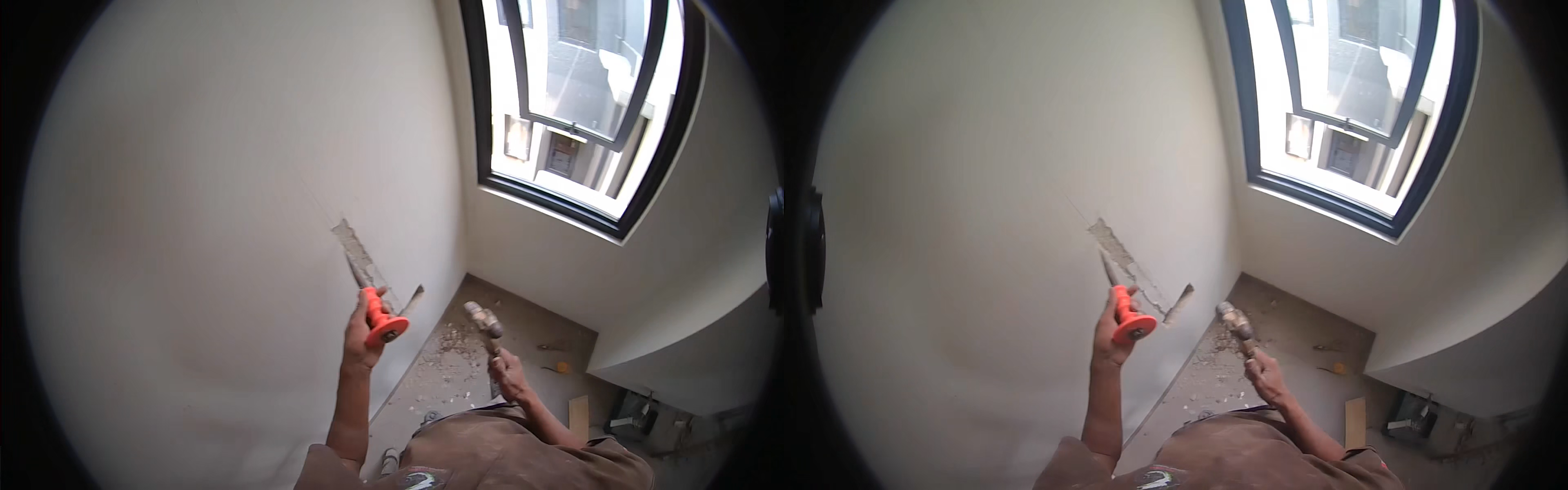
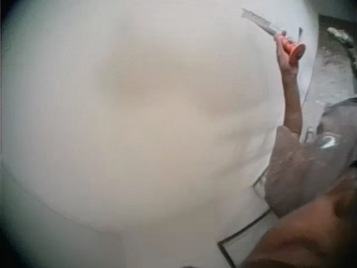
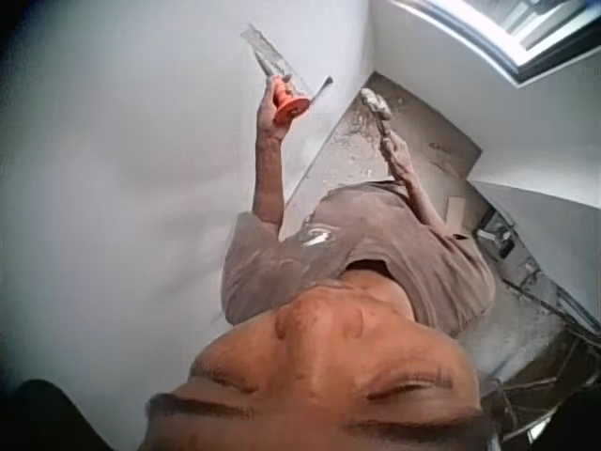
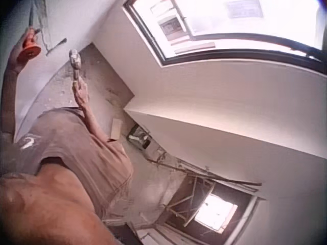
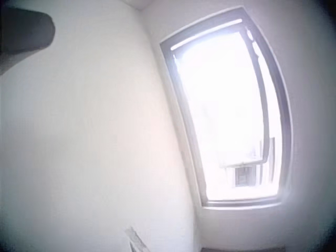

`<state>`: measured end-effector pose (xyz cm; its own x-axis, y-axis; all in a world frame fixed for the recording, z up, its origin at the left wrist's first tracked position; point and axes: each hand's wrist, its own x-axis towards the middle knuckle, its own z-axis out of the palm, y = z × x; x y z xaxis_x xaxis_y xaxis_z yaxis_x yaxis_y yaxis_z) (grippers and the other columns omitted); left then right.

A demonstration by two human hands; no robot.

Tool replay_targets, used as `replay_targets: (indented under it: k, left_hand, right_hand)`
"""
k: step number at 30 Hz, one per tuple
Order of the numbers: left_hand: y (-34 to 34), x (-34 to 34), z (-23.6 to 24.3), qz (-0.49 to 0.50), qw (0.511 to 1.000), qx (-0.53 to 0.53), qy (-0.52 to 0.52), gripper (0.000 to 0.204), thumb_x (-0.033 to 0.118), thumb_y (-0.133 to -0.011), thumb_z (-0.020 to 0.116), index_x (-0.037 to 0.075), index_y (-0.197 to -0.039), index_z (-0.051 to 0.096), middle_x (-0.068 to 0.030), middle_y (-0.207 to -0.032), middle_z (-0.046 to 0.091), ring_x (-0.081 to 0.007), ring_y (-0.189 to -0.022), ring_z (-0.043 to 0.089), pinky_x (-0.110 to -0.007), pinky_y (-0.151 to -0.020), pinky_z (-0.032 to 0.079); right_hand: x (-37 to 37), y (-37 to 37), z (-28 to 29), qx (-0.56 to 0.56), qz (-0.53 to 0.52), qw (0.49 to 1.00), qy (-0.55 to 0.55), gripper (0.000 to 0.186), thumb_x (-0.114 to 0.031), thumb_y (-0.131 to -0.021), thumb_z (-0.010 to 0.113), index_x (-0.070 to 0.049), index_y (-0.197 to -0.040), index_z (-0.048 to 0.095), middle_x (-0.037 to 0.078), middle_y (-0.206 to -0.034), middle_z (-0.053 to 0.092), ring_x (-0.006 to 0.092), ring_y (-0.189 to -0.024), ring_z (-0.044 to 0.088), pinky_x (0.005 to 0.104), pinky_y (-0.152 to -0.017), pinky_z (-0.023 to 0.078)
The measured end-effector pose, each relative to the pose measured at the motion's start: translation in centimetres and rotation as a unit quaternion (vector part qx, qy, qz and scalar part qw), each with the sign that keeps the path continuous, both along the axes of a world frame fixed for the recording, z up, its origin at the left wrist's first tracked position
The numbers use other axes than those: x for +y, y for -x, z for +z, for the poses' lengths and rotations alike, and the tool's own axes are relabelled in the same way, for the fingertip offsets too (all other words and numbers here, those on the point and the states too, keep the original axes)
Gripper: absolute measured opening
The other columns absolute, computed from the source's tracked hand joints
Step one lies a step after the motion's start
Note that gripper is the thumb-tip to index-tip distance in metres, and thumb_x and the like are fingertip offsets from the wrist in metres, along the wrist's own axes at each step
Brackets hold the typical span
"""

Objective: The person hammers a chisel into a wall to create a narrow trench for electrical wiring.

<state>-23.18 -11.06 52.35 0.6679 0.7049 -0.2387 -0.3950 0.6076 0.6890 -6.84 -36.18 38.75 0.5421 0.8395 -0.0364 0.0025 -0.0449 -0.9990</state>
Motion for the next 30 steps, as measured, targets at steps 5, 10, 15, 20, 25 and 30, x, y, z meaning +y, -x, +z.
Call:
replay_targets:
  k: [5, 10, 15, 20, 25, 30]
  left_hand:
    - [0.2, 0.6, 1.5, 0.036, 0.998, -0.037, -0.019, 0.041, 0.036, -0.101, 0.037, 0.001, -0.121, 0.044, -0.0028, -0.078, 0.052, -0.0112, -0.068, 0.051, -0.027, -0.066, 0.049]
    - [-0.3, -0.3, 2.9, 0.06, 0.997, -0.038, -0.037, 0.037, 0.033, -0.101, 0.036, 0.004, -0.124, 0.042, -0.0045, -0.078, 0.052, -0.0122, -0.063, 0.051, -0.026, -0.055, 0.048]
    - [-0.5, 0.0, 3.0, 0.052, 0.997, -0.033, -0.049, 0.033, 0.031, -0.1, 0.04, 0.005, -0.12, 0.044, -0.0052, -0.079, 0.053, -0.012, -0.064, 0.053, -0.025, -0.054, 0.052]
    - [-0.8, -0.4, 3.4, 0.063, 0.997, -0.033, -0.044, 0.035, 0.035, -0.097, 0.046, 0.006, -0.116, 0.045, -0.0054, -0.081, 0.054, -0.0123, -0.067, 0.055, -0.026, -0.056, 0.054]
    - [-1.3, -0.7, 3.4, 0.085, 0.993, 0.021, -0.081, 0.039, 0.039, -0.095, 0.049, 0.006, -0.115, 0.045, -0.0048, -0.083, 0.055, -0.0123, -0.067, 0.056, -0.024, -0.055, 0.054]
    - [-1.4, -1.0, 3.1, 0.089, 0.992, 0.028, -0.085, 0.039, 0.039, -0.096, 0.049, 0.006, -0.116, 0.045, -0.0038, -0.083, 0.054, -0.0116, -0.068, 0.055, -0.023, -0.055, 0.052]
  right_hand:
    - [-2.0, 1.1, -1.4, -0.001, 0.103, 0.994, 0.039, 0.04, -0.044, -0.094, 0.048, -0.007, -0.081, 0.048, -0.001, -0.066, 0.042, 0.01, -0.062, 0.039, 0.028, -0.055, 0.034]
    - [-2.7, 0.8, 0.7, -0.02, 0.126, 0.992, 0.021, 0.042, -0.044, -0.094, 0.048, -0.004, -0.082, 0.047, 0.002, -0.068, 0.043, 0.0137, -0.067, 0.041, 0.0314, -0.06, 0.036]
    - [-2.8, -0.3, -0.3, 0.002, 0.124, 0.992, 0.013, 0.045, -0.047, -0.093, 0.049, -0.005, -0.08, 0.048, 0.0, -0.068, 0.042, 0.0126, -0.067, 0.041, 0.0301, -0.059, 0.035]
    - [-3.2, -1.5, -0.2, 0.074, 0.123, 0.989, 0.015, 0.045, -0.051, -0.092, 0.048, -0.009, -0.079, 0.048, -0.003, -0.068, 0.04, 0.0088, -0.064, 0.038, 0.0265, -0.056, 0.032]
    - [-3.8, -2.7, -1.7, 0.078, 0.113, 0.99, 0.005, 0.05, -0.058, -0.091, 0.045, -0.009, -0.081, 0.047, -0.001, -0.073, 0.042, 0.0098, -0.067, 0.039, 0.0264, -0.06, 0.035]
    - [-4.4, -3.4, -1.3, -0.011, 0.077, 0.997, -0.009, 0.052, -0.057, -0.093, 0.043, -0.005, -0.085, 0.047, 0.002, -0.079, 0.042, 0.0147, -0.075, 0.042, 0.0297, -0.069, 0.038]
